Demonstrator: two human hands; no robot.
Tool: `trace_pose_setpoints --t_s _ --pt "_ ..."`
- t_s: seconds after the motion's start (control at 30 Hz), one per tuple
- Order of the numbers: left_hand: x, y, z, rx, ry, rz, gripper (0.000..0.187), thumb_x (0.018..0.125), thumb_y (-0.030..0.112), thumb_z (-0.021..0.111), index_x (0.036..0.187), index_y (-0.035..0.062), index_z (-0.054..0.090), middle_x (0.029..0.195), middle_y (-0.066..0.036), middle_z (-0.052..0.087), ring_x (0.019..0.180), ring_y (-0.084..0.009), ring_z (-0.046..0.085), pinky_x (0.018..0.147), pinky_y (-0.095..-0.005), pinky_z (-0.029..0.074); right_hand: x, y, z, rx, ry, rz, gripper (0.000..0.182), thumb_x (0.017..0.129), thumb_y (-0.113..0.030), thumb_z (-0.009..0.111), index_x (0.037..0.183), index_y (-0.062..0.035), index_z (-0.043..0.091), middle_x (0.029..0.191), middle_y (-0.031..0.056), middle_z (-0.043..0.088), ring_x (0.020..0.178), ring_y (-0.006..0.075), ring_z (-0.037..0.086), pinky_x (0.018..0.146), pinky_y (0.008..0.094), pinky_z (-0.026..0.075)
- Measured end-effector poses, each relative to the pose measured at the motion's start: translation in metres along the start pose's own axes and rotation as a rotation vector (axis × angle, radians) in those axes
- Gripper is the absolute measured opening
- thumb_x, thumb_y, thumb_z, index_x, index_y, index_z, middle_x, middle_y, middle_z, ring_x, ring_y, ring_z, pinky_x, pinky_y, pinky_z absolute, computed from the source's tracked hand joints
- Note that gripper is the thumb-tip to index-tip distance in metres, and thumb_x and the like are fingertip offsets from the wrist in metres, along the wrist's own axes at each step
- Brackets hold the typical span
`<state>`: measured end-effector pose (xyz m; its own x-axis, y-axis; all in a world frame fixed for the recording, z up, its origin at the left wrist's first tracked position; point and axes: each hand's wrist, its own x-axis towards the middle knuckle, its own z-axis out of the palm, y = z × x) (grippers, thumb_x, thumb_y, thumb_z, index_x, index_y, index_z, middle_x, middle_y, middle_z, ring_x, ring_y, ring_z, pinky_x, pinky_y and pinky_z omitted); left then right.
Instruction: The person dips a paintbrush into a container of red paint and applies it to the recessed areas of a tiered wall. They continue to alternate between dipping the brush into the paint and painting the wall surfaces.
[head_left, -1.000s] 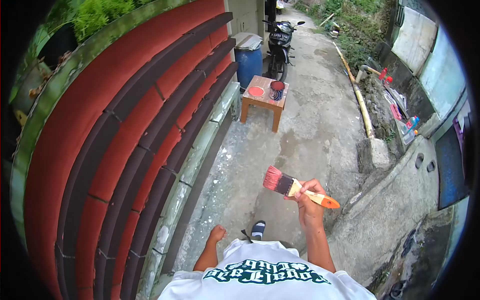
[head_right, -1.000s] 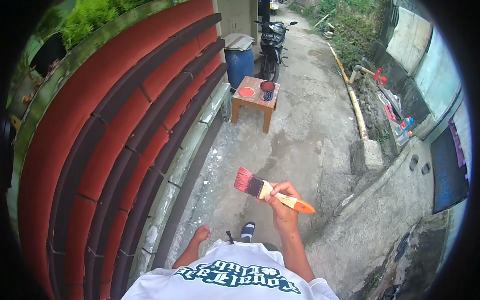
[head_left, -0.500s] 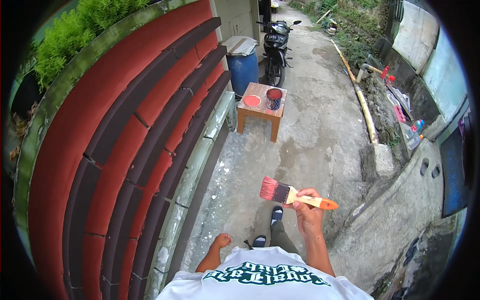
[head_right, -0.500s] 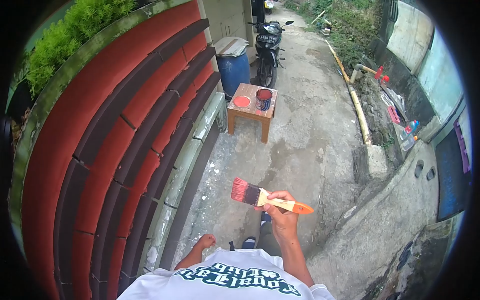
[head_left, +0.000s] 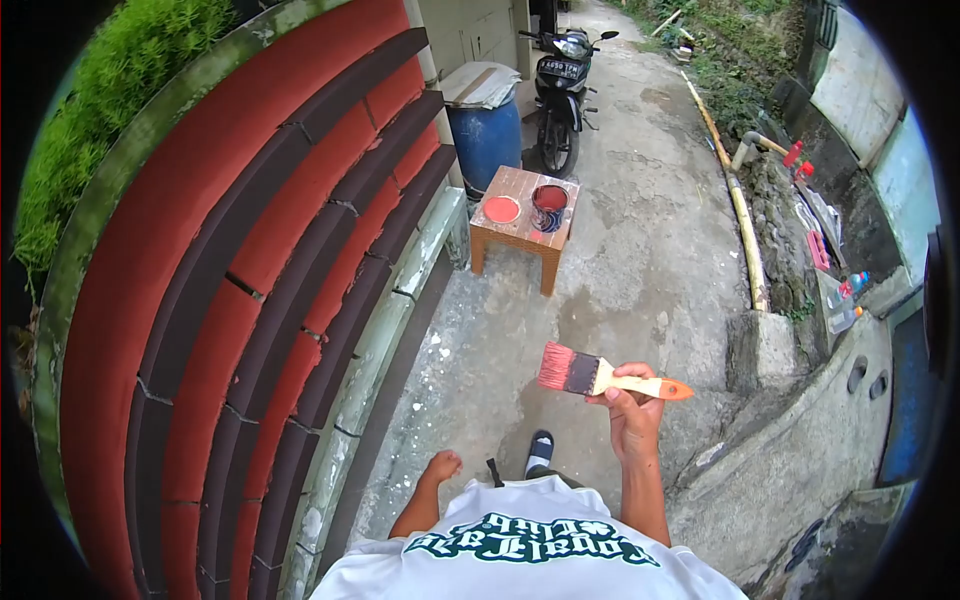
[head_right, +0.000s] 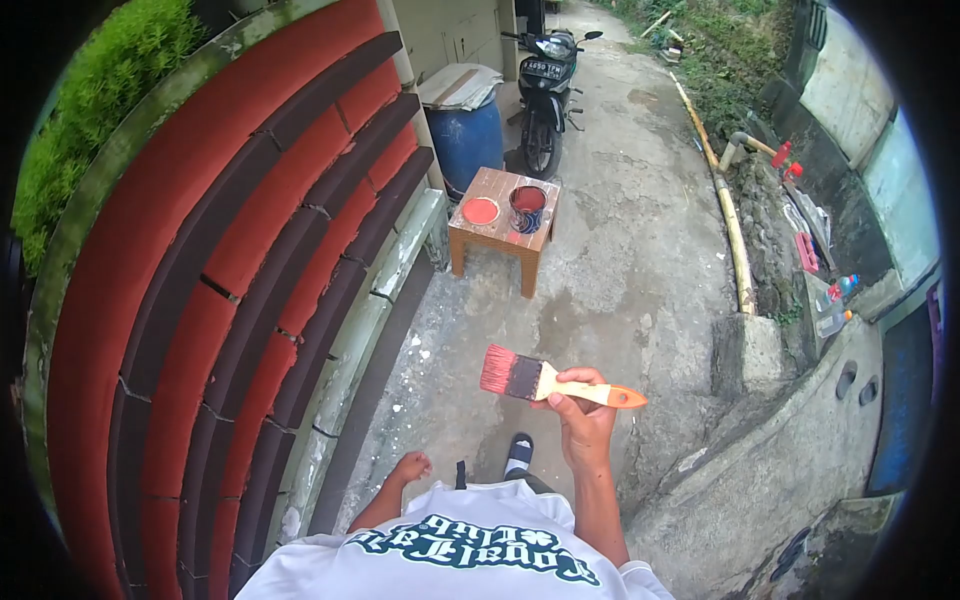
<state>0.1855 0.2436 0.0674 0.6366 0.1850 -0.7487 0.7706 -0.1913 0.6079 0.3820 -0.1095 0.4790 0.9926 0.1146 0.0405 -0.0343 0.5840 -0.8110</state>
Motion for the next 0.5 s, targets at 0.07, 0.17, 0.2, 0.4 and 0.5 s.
trace_pose_setpoints --t_s 0.07,0.17,0.2,0.4,0.5 --pt "0.016 0.034 0.002 -0.019 0.034 0.041 0.016 0.095 0.020 0.063 0.094 0.0061 0.071 0.084 -0.009 0.073 0.070 -0.0187 0.070 0.061 -0.0332 0.056 0.029 -0.005 -0.008 -0.018 -0.003 -0.002 0.029 0.088 0.002 0.073 0.113 -0.0016 0.058 0.107 0.0147 0.068 0.096 0.0244 0.073 0.076 0.0393 0.068" --pt "0.040 0.073 0.003 -0.115 0.032 0.081 0.012 0.097 0.018 0.063 0.104 0.0099 0.068 0.098 -0.005 0.074 0.086 -0.0172 0.074 0.068 -0.0344 0.054 0.071 -0.006 -0.021 0.004 -0.031 0.002 0.030 0.089 0.001 0.071 0.116 -0.0030 0.057 0.107 0.0150 0.068 0.093 0.0232 0.073 0.074 0.0371 0.068" --pt "0.042 0.085 0.004 -0.131 0.057 0.082 0.010 0.096 0.015 0.064 0.103 0.0092 0.069 0.098 -0.006 0.075 0.085 -0.0171 0.073 0.068 -0.0328 0.054 0.084 -0.008 -0.023 0.036 -0.033 0.012 0.030 0.090 0.000 0.071 0.116 -0.0033 0.056 0.107 0.0147 0.068 0.091 0.0228 0.073 0.073 0.0368 0.068" --pt "0.055 0.106 0.004 -0.195 0.122 -0.022 0.012 0.094 0.012 0.065 0.098 0.0022 0.071 0.091 -0.009 0.074 0.077 -0.0190 0.073 0.069 -0.0332 0.059 0.154 -0.003 -0.030 0.024 -0.018 0.037 0.029 0.091 -0.002 0.069 0.117 -0.0050 0.056 0.102 0.0110 0.067 0.085 0.0191 0.071 0.063 0.0323 0.062" --pt "0.075 0.098 -0.004 -0.062 0.050 -0.233 0.018 0.093 0.021 0.065 0.099 0.0056 0.071 0.091 -0.008 0.074 0.077 -0.0197 0.073 0.065 -0.0345 0.057 0.188 0.007 -0.026 0.007 0.003 0.066 0.029 0.091 -0.002 0.069 0.116 -0.0052 0.056 0.099 0.0100 0.066 0.084 0.0188 0.070 0.062 0.0313 0.061"
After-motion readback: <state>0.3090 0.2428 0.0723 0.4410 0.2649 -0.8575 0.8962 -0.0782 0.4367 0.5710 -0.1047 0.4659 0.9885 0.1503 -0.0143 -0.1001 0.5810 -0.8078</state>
